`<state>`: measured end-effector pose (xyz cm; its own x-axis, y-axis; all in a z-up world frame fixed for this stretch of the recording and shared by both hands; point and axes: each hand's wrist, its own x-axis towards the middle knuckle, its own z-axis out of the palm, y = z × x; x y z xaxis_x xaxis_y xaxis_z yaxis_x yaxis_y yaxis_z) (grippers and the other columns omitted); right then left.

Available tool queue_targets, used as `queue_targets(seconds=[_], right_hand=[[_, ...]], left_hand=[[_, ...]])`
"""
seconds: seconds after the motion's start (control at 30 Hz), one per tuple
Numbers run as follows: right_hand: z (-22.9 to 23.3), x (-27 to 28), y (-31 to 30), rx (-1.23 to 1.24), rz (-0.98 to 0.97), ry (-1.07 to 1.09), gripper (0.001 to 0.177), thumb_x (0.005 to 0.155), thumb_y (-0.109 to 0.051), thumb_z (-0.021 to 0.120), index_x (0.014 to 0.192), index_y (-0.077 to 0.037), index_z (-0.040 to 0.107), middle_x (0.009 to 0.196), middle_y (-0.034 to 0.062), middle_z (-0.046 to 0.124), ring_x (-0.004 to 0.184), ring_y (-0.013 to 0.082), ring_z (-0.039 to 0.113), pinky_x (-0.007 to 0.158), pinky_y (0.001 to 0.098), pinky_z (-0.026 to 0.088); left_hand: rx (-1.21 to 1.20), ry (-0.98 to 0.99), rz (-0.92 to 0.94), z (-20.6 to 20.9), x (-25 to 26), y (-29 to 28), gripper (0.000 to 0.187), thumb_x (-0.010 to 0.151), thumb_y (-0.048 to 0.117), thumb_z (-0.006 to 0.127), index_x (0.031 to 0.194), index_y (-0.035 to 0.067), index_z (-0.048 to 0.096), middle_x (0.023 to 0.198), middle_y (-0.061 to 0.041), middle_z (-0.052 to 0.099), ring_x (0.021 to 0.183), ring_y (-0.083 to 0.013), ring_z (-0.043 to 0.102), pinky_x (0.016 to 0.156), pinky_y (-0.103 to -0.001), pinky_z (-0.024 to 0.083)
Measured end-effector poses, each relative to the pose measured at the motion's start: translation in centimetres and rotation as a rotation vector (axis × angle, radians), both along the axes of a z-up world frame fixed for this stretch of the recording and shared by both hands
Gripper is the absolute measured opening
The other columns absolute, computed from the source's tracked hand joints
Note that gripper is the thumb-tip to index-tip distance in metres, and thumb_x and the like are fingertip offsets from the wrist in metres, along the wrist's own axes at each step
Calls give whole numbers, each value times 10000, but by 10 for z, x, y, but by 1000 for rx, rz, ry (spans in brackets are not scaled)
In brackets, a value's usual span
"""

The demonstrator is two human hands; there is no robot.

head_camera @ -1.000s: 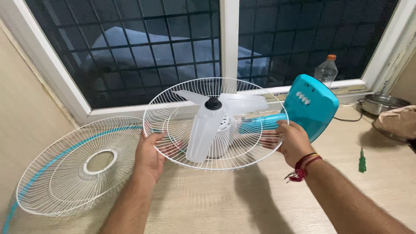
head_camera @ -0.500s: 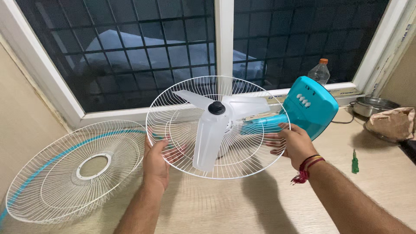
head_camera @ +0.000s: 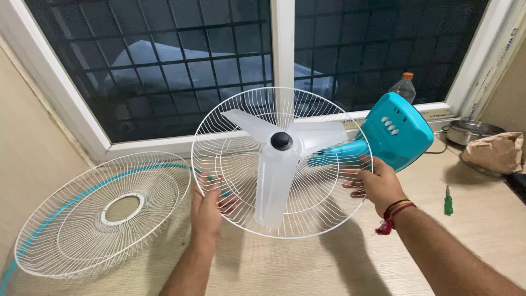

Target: The person assembles a disassembled electric fan on a table. They attach the front grill, install the fan blades onto the motor shaft, secure the blades with a nut, and then attach the rear grill. The person uses a screwdriver to tighten the nut.

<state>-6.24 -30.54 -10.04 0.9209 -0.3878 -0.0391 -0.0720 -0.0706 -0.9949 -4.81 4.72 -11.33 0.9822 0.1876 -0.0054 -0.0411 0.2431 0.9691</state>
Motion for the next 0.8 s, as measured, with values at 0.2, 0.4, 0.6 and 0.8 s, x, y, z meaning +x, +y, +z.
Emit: queue_targets(seconds=[0.2,0.4,0.6,0.8], right_hand=[[-16,5,-28,-324,-40,122,424,1012,-91,477,1427,-16,432,1222,168,734,915,277,771,731,417,604],[-50,29,-69,-893,-45,342,512,1019,-285,599,1316,113,475,1150,321,762,1061,394,737,971,466,562],[-75,47,-87,-1023,-39,427,553,1017,-292,597,1320,146,448,1228,358,673,1176,445,679,1032,488,528],[-62,39,-77,-979,-136,377,528,985,-282,626,1368,54,488,1362,315,595,1245,441,615,1067,505,494]], left_hand=[[175,-29,-32,-9,1,-24,637,982,196,430,1595,222,260,1332,-45,633,794,-208,725,687,-353,625],[687,51,36,-26,7,-31,589,1016,239,396,1595,191,301,894,-161,767,720,-221,741,685,-406,603],[824,22,118,-46,12,-38,442,1019,233,415,1418,60,495,797,-170,768,711,-291,757,697,-471,584],[770,148,49,-40,19,-45,461,1043,252,388,1415,-19,409,810,-134,762,666,-241,770,627,-422,654]])
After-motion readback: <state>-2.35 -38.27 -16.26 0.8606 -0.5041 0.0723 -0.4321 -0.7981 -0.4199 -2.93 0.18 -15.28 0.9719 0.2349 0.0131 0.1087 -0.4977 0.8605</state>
